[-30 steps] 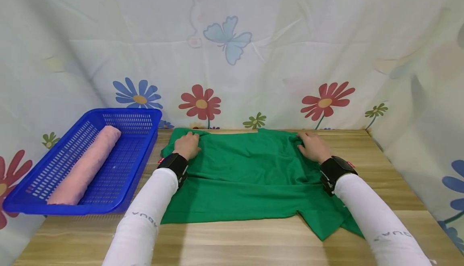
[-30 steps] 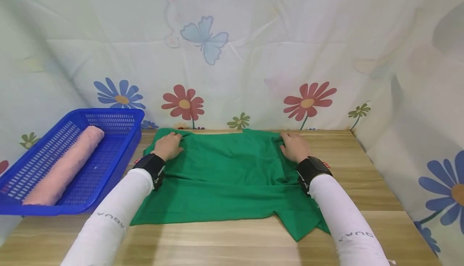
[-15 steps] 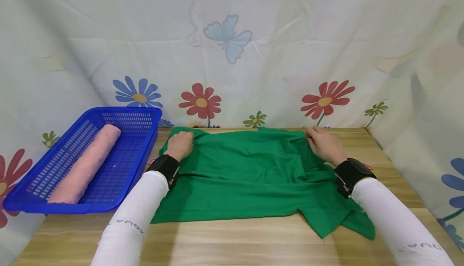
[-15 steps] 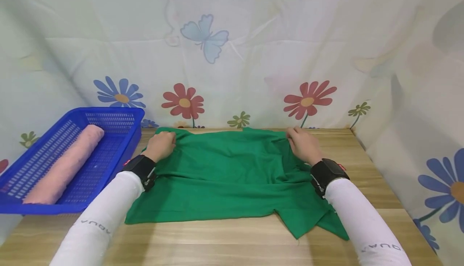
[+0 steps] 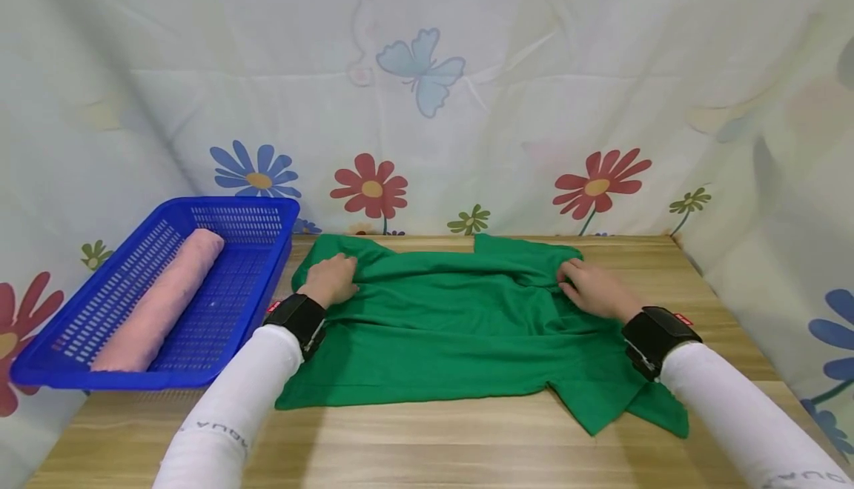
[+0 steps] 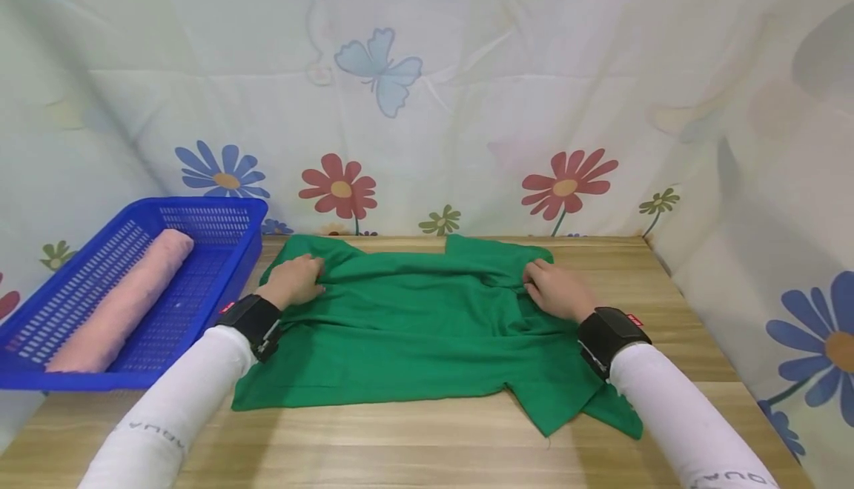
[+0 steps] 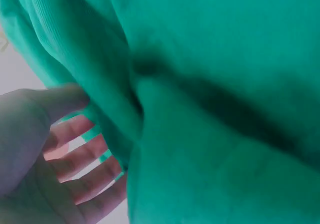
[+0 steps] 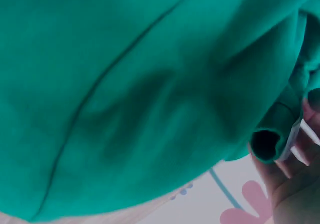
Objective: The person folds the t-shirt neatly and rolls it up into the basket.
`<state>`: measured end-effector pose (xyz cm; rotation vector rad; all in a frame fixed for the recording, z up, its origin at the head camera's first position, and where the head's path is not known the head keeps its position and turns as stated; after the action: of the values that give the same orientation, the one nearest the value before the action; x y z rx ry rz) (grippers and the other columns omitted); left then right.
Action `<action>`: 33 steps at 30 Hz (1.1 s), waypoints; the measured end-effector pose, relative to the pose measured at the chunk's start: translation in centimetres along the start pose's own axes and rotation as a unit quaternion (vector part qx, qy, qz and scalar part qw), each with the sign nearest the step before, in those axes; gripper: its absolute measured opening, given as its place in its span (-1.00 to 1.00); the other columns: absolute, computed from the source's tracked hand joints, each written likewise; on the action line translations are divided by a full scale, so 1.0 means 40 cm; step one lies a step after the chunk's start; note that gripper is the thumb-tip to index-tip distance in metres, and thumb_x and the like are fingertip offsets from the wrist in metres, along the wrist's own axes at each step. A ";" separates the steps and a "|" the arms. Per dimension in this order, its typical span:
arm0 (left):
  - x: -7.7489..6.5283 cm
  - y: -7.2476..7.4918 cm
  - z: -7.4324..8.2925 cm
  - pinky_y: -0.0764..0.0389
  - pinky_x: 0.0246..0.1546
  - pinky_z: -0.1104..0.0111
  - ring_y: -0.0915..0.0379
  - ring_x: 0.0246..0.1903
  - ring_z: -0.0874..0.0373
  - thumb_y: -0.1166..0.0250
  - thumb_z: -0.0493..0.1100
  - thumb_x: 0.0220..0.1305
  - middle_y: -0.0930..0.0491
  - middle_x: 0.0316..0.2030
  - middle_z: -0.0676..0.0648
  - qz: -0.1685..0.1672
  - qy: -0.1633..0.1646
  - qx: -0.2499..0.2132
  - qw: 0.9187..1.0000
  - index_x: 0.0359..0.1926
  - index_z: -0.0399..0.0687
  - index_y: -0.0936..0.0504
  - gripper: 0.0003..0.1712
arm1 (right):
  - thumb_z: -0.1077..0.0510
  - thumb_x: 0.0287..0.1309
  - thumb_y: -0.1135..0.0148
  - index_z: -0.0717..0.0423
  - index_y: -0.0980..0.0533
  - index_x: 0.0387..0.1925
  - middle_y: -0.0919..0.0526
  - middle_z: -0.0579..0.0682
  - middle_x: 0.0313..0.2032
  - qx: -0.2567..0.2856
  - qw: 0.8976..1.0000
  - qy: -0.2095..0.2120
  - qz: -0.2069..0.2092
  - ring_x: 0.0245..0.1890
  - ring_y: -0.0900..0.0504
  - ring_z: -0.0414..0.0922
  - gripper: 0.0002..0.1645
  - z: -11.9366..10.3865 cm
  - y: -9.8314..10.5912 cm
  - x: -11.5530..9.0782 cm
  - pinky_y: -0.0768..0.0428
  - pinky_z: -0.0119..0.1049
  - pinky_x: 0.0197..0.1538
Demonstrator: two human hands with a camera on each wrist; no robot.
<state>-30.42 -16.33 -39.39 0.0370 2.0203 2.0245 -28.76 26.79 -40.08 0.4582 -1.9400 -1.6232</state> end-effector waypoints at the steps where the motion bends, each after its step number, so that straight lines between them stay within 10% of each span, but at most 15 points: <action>1: -0.002 -0.004 0.003 -0.41 -0.18 0.02 -0.31 -0.01 -0.19 -0.19 -0.05 0.12 -0.31 0.08 -0.27 -0.008 -0.004 -0.001 1.000 0.10 -0.13 -0.36 -0.47 | 0.18 0.08 -0.10 0.24 -0.39 -0.16 -0.50 0.13 -0.28 0.002 1.000 -0.016 -0.012 -0.38 -0.52 -0.03 -0.72 -0.005 -0.004 0.000 -0.48 -0.12 -0.28; 17: 0.016 -0.007 0.008 -0.25 -0.02 -0.07 -0.07 0.16 -0.20 -0.17 0.14 0.08 -0.15 0.19 -0.26 -0.060 0.009 -0.027 0.998 0.25 -0.08 -0.18 -0.23 | -0.18 0.07 -0.01 0.20 -0.17 0.21 -0.18 0.38 0.15 -0.041 0.978 -0.128 -0.160 0.10 -0.14 0.37 -0.23 0.023 -0.048 0.025 -0.20 0.19 0.04; 33: 0.070 -0.012 -0.008 -0.13 0.07 -0.07 0.06 0.23 -0.18 -0.12 0.13 0.13 0.01 0.29 -0.20 -0.068 0.017 -0.067 0.995 0.30 -0.07 -0.04 -0.19 | -0.20 0.11 0.07 0.22 -0.09 0.24 -0.03 0.37 0.22 0.010 0.969 -0.165 -0.185 0.17 -0.04 0.34 -0.19 0.099 -0.055 0.081 -0.09 0.26 0.07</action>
<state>-33.07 -16.05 -40.37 -0.1584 1.8474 2.0825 -33.94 27.52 -41.98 0.6202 -2.2139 -2.0239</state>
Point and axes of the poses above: each hand's wrist, its own x-axis towards the middle knuckle, its own y-axis out of the back of the hand, z = x × y, the point moved 2 cm from there along x, towards the middle knuckle
